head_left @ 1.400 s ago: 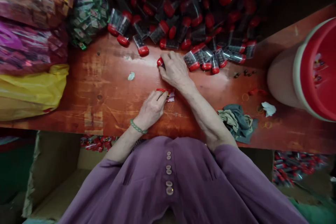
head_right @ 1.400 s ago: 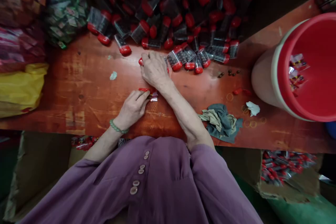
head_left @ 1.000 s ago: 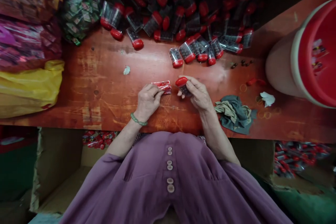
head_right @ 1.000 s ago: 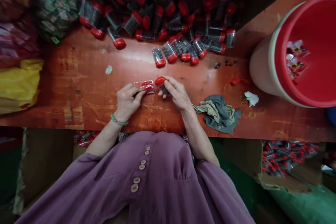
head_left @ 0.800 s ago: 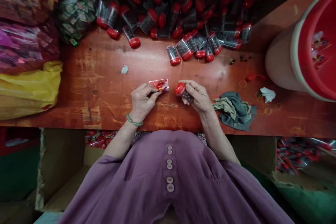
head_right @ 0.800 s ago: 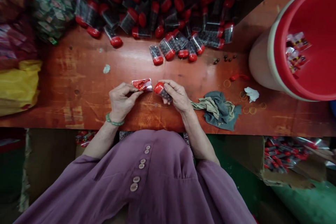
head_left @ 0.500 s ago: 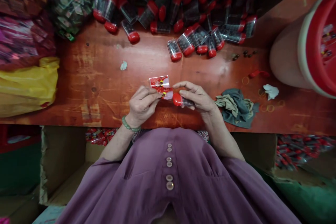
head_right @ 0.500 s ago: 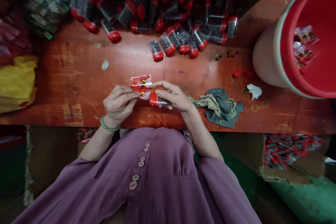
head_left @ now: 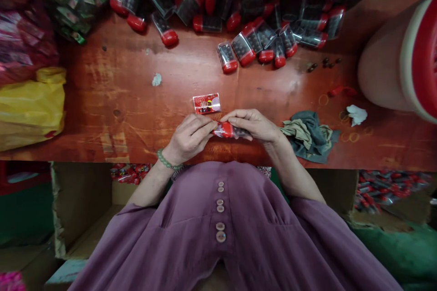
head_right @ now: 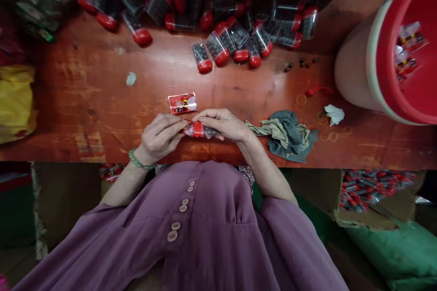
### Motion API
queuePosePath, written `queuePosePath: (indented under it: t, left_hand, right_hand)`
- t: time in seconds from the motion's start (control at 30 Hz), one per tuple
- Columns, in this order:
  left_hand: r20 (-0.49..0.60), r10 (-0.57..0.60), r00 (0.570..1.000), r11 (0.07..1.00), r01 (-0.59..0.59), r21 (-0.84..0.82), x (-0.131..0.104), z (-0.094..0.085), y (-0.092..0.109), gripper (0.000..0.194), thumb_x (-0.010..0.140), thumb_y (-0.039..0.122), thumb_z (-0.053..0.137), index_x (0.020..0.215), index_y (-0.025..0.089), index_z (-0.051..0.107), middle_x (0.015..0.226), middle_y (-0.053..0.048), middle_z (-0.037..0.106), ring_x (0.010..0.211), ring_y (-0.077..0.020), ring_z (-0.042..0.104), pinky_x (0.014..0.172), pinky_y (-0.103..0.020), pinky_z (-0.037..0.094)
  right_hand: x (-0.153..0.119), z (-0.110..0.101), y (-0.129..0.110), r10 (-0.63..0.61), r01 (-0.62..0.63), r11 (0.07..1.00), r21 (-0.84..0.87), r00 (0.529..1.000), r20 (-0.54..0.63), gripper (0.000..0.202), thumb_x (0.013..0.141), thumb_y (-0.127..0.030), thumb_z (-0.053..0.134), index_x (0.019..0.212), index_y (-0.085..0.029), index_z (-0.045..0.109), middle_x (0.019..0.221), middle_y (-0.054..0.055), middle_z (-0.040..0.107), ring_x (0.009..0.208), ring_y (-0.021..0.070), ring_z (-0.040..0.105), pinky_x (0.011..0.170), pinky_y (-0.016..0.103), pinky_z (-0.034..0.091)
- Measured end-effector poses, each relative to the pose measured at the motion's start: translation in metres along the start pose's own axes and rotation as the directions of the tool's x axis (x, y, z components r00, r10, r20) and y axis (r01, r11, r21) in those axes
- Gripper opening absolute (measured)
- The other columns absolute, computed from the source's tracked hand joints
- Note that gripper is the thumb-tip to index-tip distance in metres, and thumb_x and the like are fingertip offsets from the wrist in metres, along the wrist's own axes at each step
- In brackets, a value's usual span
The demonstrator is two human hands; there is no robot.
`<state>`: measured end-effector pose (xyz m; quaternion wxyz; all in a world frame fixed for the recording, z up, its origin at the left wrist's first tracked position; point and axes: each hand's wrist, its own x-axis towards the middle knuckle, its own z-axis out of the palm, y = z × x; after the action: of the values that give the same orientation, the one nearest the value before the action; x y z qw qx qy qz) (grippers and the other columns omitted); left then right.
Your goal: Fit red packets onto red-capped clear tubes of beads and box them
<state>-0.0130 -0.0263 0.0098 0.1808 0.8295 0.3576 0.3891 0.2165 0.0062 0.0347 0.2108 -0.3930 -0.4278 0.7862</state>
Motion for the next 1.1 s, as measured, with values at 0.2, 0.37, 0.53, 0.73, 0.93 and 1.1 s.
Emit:
queuePosePath:
  t: [0.2, 0.37, 0.53, 0.73, 0.93, 1.1]
  left_hand:
    - [0.1, -0.039, 0.994, 0.999, 0.039, 0.003, 0.002, 0.01, 0.0, 0.017, 0.089, 0.021, 0.064, 0.103, 0.028, 0.072, 0.104, -0.004, 0.078, 0.097, -0.019, 0.07, 0.081, -0.037, 0.055]
    - [0.174, -0.026, 0.984, 0.993, 0.044, -0.105, 0.007, 0.016, 0.002, 0.012, 0.09, 0.03, 0.065, 0.097, 0.025, 0.073, 0.097, -0.003, 0.078, 0.093, -0.0183, 0.071, 0.081, -0.036, 0.056]
    - [-0.021, -0.259, 0.966, 0.966, 0.259, -0.001, -0.001, -0.01, 0.008, 0.039, 0.076, 0.05, 0.077, 0.107, 0.027, 0.069, 0.11, -0.007, 0.073, 0.111, -0.0281, 0.065, 0.096, -0.047, 0.052]
    - [-0.067, -0.822, 0.566, 0.465, 0.598, -0.653, -0.013, -0.029, 0.032, 0.039, 0.084, 0.044, 0.072, 0.117, 0.025, 0.065, 0.105, -0.005, 0.067, 0.088, -0.0149, 0.069, 0.079, -0.031, 0.058]
    - [0.542, -0.765, 0.349, -0.307, 0.543, -0.782, 0.006, -0.011, 0.043, 0.037, 0.074, 0.052, 0.079, 0.084, 0.018, 0.071, 0.089, -0.006, 0.075, 0.081, -0.0157, 0.071, 0.073, -0.029, 0.06]
    - [0.476, -0.85, 0.224, -0.341, 0.454, -0.823, 0.014, 0.009, 0.038, 0.031, 0.064, 0.041, 0.088, 0.064, 0.016, 0.069, 0.076, 0.0, 0.074, 0.071, -0.0101, 0.067, 0.073, -0.026, 0.059]
  right_hand:
    - [0.005, 0.004, 0.007, -0.019, 0.02, 1.0, 0.022, 0.999, -0.034, 0.032, 0.09, -0.042, 0.065, 0.104, -0.014, 0.068, 0.056, -0.006, 0.062, 0.037, 0.0025, 0.043, 0.032, 0.014, 0.028]
    - [0.01, 0.011, 0.016, 0.017, -0.008, 0.993, 0.117, 0.996, -0.082, 0.031, 0.086, -0.044, 0.069, 0.093, -0.015, 0.066, 0.055, -0.008, 0.058, 0.035, 0.0012, 0.039, 0.031, 0.014, 0.026]
    - [0.01, 0.016, 0.014, -0.03, 0.047, 0.994, 0.103, 0.988, -0.154, 0.031, 0.089, -0.046, 0.065, 0.097, -0.016, 0.066, 0.058, -0.007, 0.061, 0.036, 0.0005, 0.039, 0.031, 0.014, 0.024]
    - [0.011, 0.02, 0.005, -0.129, 0.153, 0.984, 0.091, 0.965, -0.228, 0.029, 0.09, -0.045, 0.064, 0.099, -0.018, 0.068, 0.059, -0.006, 0.062, 0.036, 0.0014, 0.039, 0.032, 0.015, 0.024]
    - [0.014, 0.03, 0.004, -0.165, 0.158, 0.986, -0.052, 0.97, -0.181, 0.029, 0.092, -0.046, 0.061, 0.1, -0.021, 0.071, 0.061, -0.006, 0.056, 0.037, 0.002, 0.037, 0.034, 0.017, 0.027]
    - [0.013, 0.036, 0.006, -0.24, 0.163, 0.939, -0.303, 0.941, -0.237, 0.025, 0.097, -0.037, 0.053, 0.105, -0.021, 0.07, 0.068, -0.003, 0.062, 0.051, 0.0069, 0.051, 0.049, 0.019, 0.044]
